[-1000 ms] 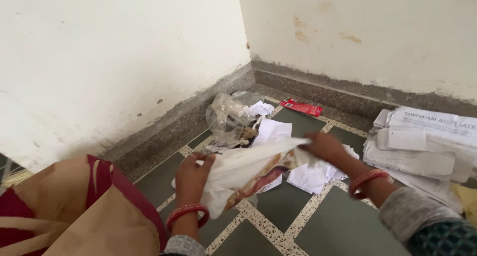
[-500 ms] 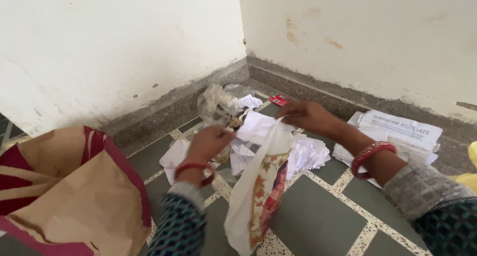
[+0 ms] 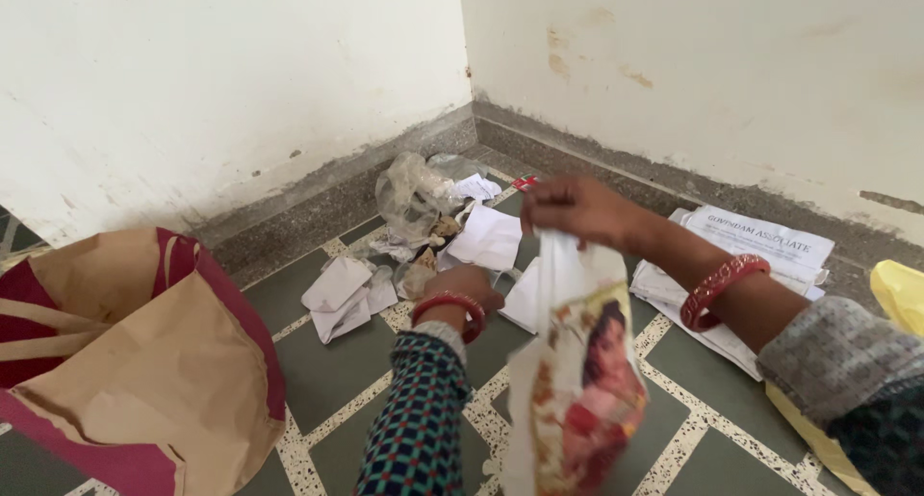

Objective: The person sorts through light fixtures and documents on the floor, placing some fixtures into a yellow bag and organizing various papers.

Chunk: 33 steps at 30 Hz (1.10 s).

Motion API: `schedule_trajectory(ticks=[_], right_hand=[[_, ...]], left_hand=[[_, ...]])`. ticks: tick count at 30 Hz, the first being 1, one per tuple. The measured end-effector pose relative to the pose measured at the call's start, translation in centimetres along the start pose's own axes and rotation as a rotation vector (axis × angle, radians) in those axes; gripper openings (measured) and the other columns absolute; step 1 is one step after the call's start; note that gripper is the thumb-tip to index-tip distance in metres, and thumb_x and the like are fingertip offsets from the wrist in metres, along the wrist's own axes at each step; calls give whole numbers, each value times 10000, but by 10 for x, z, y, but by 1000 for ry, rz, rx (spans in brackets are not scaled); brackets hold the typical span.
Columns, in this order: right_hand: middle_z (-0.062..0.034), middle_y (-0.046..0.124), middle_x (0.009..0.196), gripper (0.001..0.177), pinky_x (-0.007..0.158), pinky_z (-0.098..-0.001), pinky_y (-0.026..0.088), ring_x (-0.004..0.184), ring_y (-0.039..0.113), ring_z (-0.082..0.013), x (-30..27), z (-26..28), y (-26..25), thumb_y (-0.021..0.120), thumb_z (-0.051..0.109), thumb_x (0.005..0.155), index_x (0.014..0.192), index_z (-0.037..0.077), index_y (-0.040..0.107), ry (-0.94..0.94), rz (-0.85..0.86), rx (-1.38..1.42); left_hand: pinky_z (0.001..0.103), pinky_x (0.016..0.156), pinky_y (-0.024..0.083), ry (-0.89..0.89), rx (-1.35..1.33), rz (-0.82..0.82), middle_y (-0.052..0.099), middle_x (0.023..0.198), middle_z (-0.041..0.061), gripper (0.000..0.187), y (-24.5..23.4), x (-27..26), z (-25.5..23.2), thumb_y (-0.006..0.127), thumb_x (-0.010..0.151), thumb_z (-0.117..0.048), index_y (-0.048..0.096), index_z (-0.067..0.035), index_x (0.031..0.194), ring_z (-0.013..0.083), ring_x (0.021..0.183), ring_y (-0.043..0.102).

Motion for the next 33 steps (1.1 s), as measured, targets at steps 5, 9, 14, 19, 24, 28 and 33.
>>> schedule_trajectory(ticks=[5, 9, 14, 19, 24, 28, 33], right_hand=[[14, 780, 914, 205, 779, -312, 562, 835, 719, -136, 8, -22, 12, 642, 253, 897, 1029, 171, 775, -317, 85, -151], [-9, 759, 973, 194, 817, -305, 554, 892, 710, -132, 26, -24, -12, 614, 233, 941, 1027, 126, 752, -263, -156, -52], [-130, 691, 886, 150, 626, -348, 508, 709, 608, -205, 26, -25, -46, 636, 135, 949, 1009, 28, 723, -104, -376, 407], [-46, 650, 855, 134, 594, -357, 621, 667, 700, -217, 9, -12, -58, 610, 44, 873, 999, 58, 651, -52, -432, 877], [-49, 705, 916, 206, 784, -296, 571, 829, 683, -144, 18, 1, -42, 686, 63, 932, 1137, 38, 685, -170, -337, 434], [-30, 729, 929, 225, 809, -249, 544, 876, 684, -99, 23, 7, -33, 693, 78, 902, 1122, 29, 687, -213, -232, 263], [-86, 696, 955, 274, 836, -303, 519, 873, 633, -143, 21, 9, -27, 688, 105, 962, 1212, -7, 676, -274, -130, 330]], left_hand=[[365, 774, 572, 253, -843, 177, 749, 1095, 30, 410, 15, 39, -12, 603, 946, -412, 719, -84, 1163, 148, 911, 703], [308, 702, 546, 438, -1380, -22, 718, 930, 5, 375, 4, 55, -46, 618, 895, -286, 675, -88, 1208, 128, 776, 678], [265, 662, 440, 589, -1112, 143, 665, 911, -16, 452, -41, 22, -63, 600, 957, -424, 693, -97, 1255, 87, 761, 545], [252, 735, 431, 610, -989, 89, 607, 920, -7, 616, -67, -19, -54, 651, 938, -523, 681, -69, 1354, 89, 822, 519], [270, 750, 549, 620, -1193, -191, 707, 974, -28, 697, -81, -19, -60, 799, 748, -472, 576, -58, 1263, 68, 853, 669], [303, 552, 406, 587, -977, -170, 629, 807, 24, 557, -82, 2, -54, 846, 755, -412, 670, -20, 1109, 133, 641, 512], [302, 573, 476, 492, -537, -345, 627, 647, 54, 487, -83, 10, -43, 834, 807, -447, 692, 15, 749, 143, 597, 597]])
Point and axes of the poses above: each hand's wrist, its own x-axis towards the middle knuckle, its own y-axis out of the palm, z = x × y, the point moved 2 cm from there along x, towards the middle knuckle
